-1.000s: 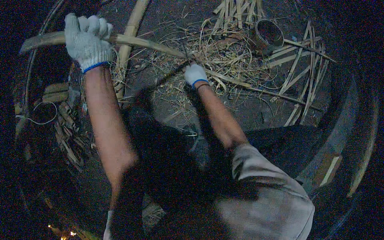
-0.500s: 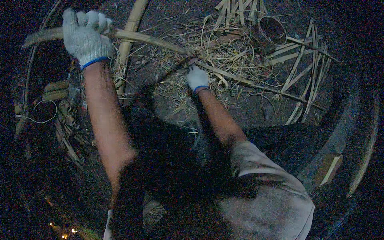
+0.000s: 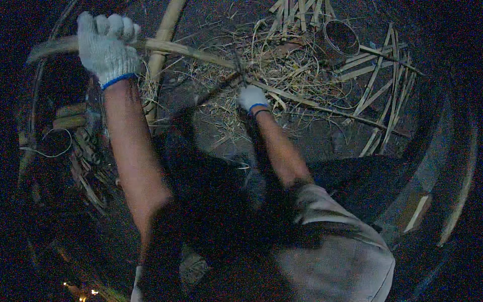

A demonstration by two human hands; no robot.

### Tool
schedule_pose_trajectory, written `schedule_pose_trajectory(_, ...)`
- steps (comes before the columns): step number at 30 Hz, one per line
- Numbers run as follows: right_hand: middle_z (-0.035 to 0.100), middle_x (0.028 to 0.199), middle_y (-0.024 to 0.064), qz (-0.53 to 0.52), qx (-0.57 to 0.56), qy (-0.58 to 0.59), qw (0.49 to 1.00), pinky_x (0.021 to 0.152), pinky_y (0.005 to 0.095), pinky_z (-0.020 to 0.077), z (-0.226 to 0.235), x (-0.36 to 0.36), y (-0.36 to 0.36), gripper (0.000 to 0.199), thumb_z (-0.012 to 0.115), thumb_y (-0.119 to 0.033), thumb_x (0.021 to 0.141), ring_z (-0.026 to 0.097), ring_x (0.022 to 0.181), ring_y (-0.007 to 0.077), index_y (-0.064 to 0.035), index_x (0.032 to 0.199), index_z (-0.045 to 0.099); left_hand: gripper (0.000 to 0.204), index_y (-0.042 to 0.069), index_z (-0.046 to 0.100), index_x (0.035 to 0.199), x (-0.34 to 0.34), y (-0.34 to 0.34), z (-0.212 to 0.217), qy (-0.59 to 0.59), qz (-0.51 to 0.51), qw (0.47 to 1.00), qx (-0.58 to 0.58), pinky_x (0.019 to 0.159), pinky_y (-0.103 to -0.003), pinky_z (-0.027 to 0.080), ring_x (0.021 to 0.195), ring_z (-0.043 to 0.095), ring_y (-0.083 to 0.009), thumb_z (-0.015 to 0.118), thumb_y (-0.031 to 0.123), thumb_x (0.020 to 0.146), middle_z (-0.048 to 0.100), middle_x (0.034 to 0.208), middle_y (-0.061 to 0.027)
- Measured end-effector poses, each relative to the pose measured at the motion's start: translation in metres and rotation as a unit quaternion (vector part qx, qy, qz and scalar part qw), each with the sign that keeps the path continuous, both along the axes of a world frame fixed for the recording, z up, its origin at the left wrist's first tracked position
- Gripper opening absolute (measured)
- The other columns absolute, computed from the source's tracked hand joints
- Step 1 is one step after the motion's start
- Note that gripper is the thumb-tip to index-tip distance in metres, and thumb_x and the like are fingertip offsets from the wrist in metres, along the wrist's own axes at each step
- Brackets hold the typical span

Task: Shaping and trimming a long strip of bamboo using a knife while wearing gloves.

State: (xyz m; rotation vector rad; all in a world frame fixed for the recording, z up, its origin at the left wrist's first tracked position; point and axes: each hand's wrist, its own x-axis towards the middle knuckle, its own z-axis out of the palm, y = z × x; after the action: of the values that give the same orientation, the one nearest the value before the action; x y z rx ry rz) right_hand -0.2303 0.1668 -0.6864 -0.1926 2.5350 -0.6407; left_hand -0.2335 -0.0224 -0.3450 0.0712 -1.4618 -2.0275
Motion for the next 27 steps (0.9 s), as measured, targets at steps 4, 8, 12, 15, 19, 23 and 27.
schedule_pose_trajectory(4, 0.066, 0.095, 0.0218, 0.009, -0.027, 0.065, 0.997, 0.077, 0.0474, 0.0522, 0.016, 0.030, -0.003, 0.036, 0.047, -0.032, 0.090, 0.064, 0.089, 0.0389, -0.0037, 0.091, 0.069, 0.049, 0.016, 0.024, 0.056, 0.004, 0.013, 0.010, -0.020, 0.081, 0.996, -0.044, 0.046, -0.034, 0.021, 0.046, 0.019, -0.0180, 0.037, 0.041, 0.096, 0.020, 0.050, 0.0001)
schedule_pose_trajectory(8, 0.067, 0.092, 0.0202, 0.045, 0.064, 0.055, 0.995, 0.075, 0.0454, 0.0531, -0.045, 0.003, 0.037, 0.032, 0.049, -0.029, 0.090, 0.066, 0.086, 0.0371, -0.0046, 0.088, 0.069, 0.049, 0.016, 0.024, 0.056, -0.010, -0.002, -0.011, 0.017, -0.072, 0.997, 0.038, 0.046, -0.033, 0.022, 0.046, 0.022, -0.0184, 0.038, 0.041, 0.096, 0.022, 0.050, -0.0003)
schedule_pose_trajectory(12, 0.067, 0.091, 0.0203, -0.030, -0.042, 0.072, 0.996, 0.076, 0.0493, 0.0504, 0.025, 0.049, -0.009, 0.032, 0.046, -0.027, 0.090, 0.064, 0.086, 0.0398, -0.0035, 0.084, 0.067, 0.047, 0.016, 0.025, 0.058, 0.006, -0.006, 0.009, -0.021, 0.042, 0.999, -0.019, 0.046, -0.033, 0.022, 0.046, 0.022, -0.0181, 0.038, 0.042, 0.096, 0.022, 0.051, 0.0000)
schedule_pose_trajectory(15, 0.066, 0.095, 0.0213, 0.118, 0.071, 0.069, 0.988, 0.079, 0.0483, 0.0505, -0.034, 0.022, 0.035, 0.032, 0.044, -0.026, 0.089, 0.064, 0.090, 0.0389, -0.0031, 0.089, 0.067, 0.044, 0.016, 0.027, 0.060, -0.005, -0.005, -0.003, 0.026, -0.033, 0.999, 0.023, 0.046, -0.034, 0.023, 0.045, 0.022, -0.0179, 0.039, 0.039, 0.096, 0.024, 0.052, 0.0002)
schedule_pose_trajectory(19, 0.065, 0.100, 0.0225, 0.182, 0.104, 0.019, 0.978, 0.083, 0.0480, 0.0495, -0.036, 0.014, 0.030, 0.036, 0.042, -0.027, 0.090, 0.062, 0.095, 0.0390, -0.0038, 0.097, 0.068, 0.043, 0.017, 0.027, 0.060, -0.005, 0.004, -0.009, 0.015, -0.003, 1.000, 0.018, 0.045, -0.034, 0.022, 0.045, 0.022, -0.0178, 0.038, 0.037, 0.096, 0.023, 0.053, 0.0005)
schedule_pose_trajectory(23, 0.065, 0.101, 0.0216, 0.000, -0.058, 0.069, 0.996, 0.083, 0.0472, 0.0498, 0.041, 0.054, -0.014, 0.037, 0.044, -0.031, 0.091, 0.062, 0.094, 0.0389, -0.0030, 0.099, 0.068, 0.043, 0.016, 0.027, 0.060, 0.014, -0.017, 0.007, 0.003, 0.013, 1.000, -0.016, 0.045, -0.034, 0.022, 0.045, 0.021, -0.0173, 0.038, 0.036, 0.096, 0.023, 0.052, 0.0004)
schedule_pose_trajectory(27, 0.066, 0.091, 0.0243, 0.208, 0.116, 0.057, 0.969, 0.076, 0.0489, 0.0504, -0.042, 0.014, 0.039, 0.040, 0.042, -0.034, 0.091, 0.064, 0.084, 0.0402, -0.0036, 0.097, 0.067, 0.045, 0.016, 0.028, 0.059, 0.001, 0.004, -0.001, 0.034, -0.088, 0.995, 0.035, 0.049, -0.033, 0.023, 0.047, 0.021, -0.0161, 0.039, 0.037, 0.097, 0.024, 0.052, 0.0010)
